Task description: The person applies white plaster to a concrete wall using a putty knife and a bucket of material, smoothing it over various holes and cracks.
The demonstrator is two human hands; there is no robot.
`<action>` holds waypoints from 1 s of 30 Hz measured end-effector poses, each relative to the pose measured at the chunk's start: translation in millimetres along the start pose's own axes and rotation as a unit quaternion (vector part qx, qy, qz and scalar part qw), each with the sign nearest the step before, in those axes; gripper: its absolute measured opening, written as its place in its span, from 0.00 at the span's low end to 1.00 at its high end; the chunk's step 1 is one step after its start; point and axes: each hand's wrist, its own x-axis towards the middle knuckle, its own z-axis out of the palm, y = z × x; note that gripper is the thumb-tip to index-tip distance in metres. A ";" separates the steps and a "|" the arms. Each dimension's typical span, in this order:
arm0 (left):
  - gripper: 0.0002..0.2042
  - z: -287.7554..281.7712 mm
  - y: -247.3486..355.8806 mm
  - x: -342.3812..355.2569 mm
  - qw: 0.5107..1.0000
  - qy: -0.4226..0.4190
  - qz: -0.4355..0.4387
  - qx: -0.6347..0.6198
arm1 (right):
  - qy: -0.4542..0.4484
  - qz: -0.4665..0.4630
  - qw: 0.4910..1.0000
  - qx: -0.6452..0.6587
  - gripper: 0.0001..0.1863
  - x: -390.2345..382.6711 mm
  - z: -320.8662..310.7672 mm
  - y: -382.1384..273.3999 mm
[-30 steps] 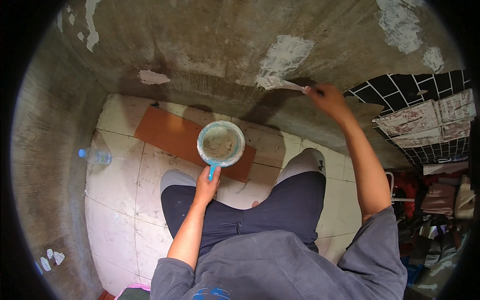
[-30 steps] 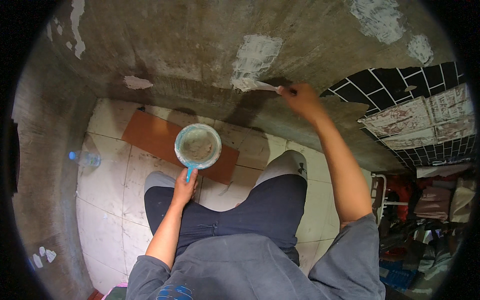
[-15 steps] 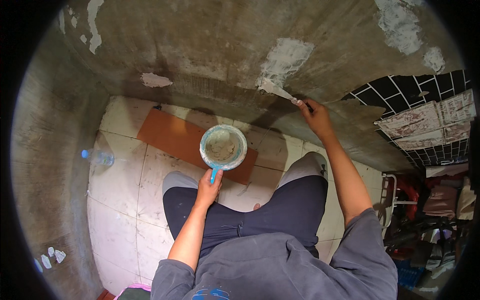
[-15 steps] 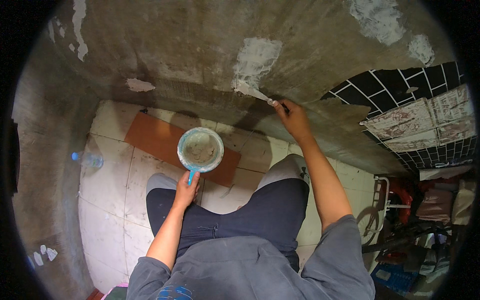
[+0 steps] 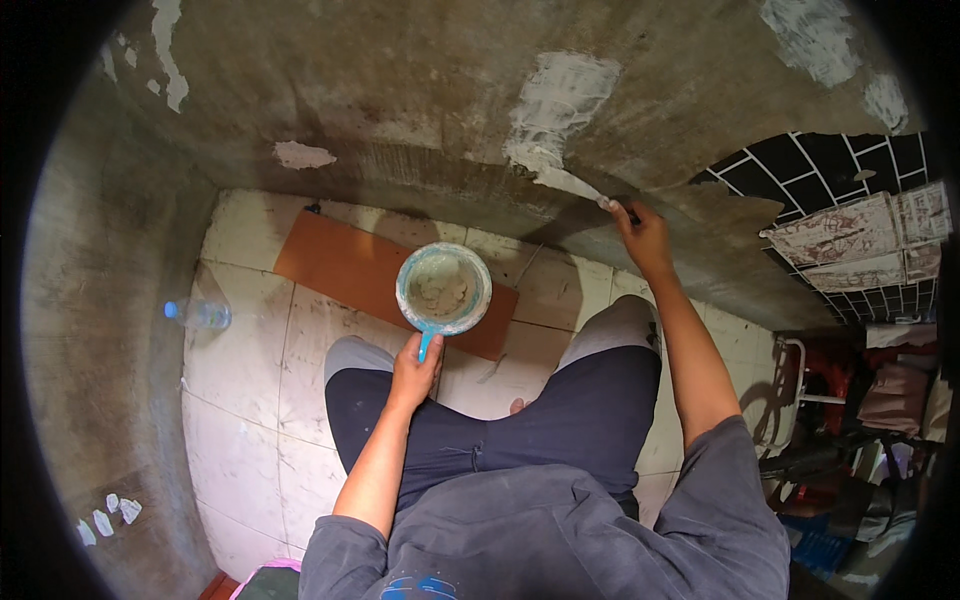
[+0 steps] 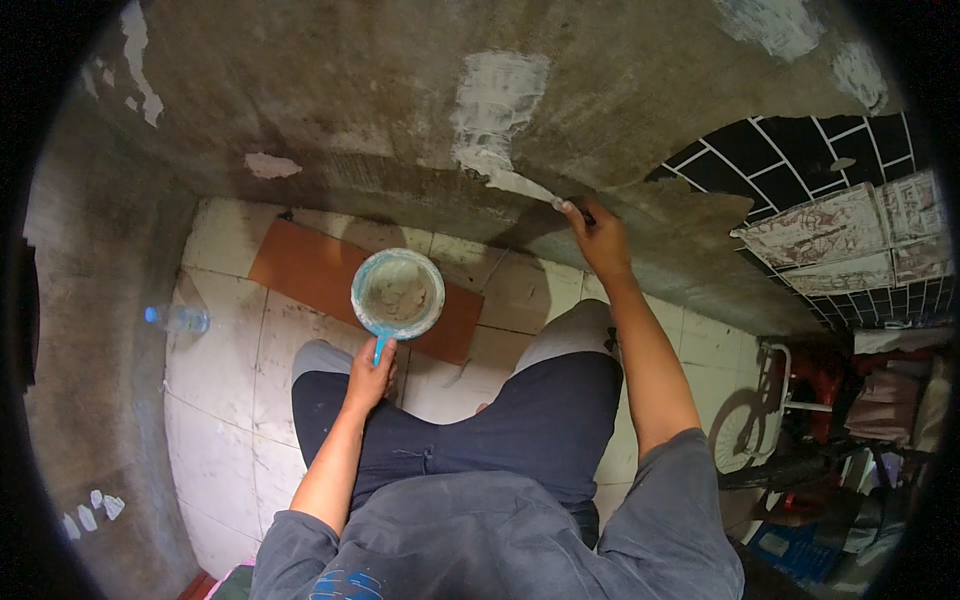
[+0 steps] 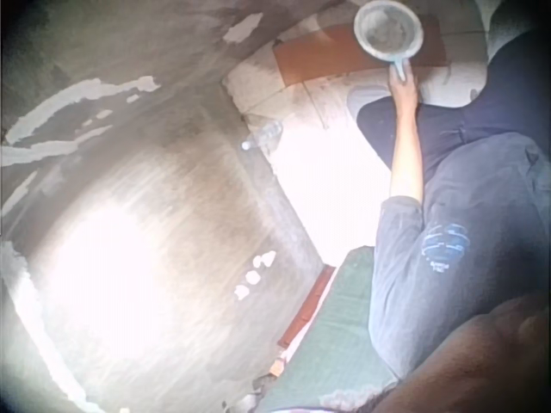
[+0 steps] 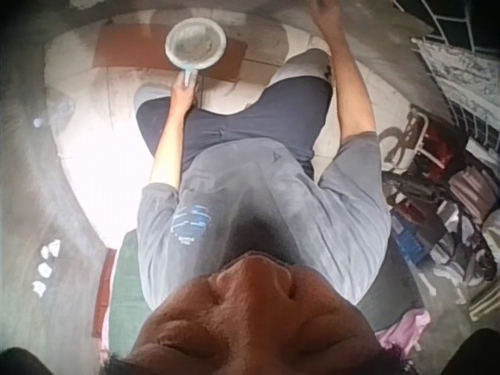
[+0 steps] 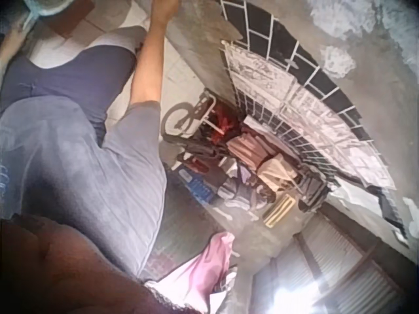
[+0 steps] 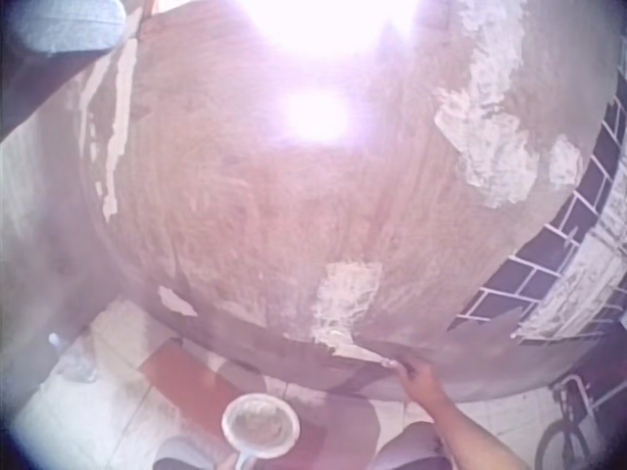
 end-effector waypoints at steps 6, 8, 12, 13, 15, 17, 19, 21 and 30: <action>0.17 4.1 5.9 0.7 1.000 -0.002 0.006 -0.010 | -0.077 -0.024 0.996 0.022 0.18 -23.0 -25.4 0.5; 0.17 3.0 6.8 1.2 1.000 -0.005 -0.004 -0.002 | -0.056 -0.002 0.998 0.042 0.18 -17.6 -17.6 -21.0; 0.17 2.4 2.9 0.8 1.000 -0.005 0.012 -0.002 | -0.035 0.020 0.999 0.029 0.17 0.9 -6.9 -49.5; 0.18 3.4 3.9 1.4 1.000 -0.006 0.016 0.003 | -0.008 0.000 1.000 0.017 0.17 3.5 -7.4 -43.6; 0.18 4.2 2.5 2.4 1.000 -0.006 0.022 0.010 | 0.041 -0.039 0.998 -0.008 0.17 5.1 -11.9 -20.3; 0.18 0.8 -1.8 2.9 1.000 0.003 0.024 0.017 | 0.042 -0.035 0.998 -0.015 0.17 -5.6 -21.4 -10.1; 0.18 0.3 2.9 1.5 1.000 0.003 0.010 0.009 | 0.034 -0.040 0.998 -0.023 0.16 -17.8 -28.7 -5.7; 0.18 2.0 6.7 1.4 1.000 0.002 0.005 0.000 | 0.016 -0.052 0.998 -0.035 0.15 -23.8 -33.9 -3.7; 0.17 1.8 3.4 3.9 1.000 -0.003 0.014 -0.002 | 0.019 -0.046 0.999 -0.021 0.17 12.1 13.0 -44.1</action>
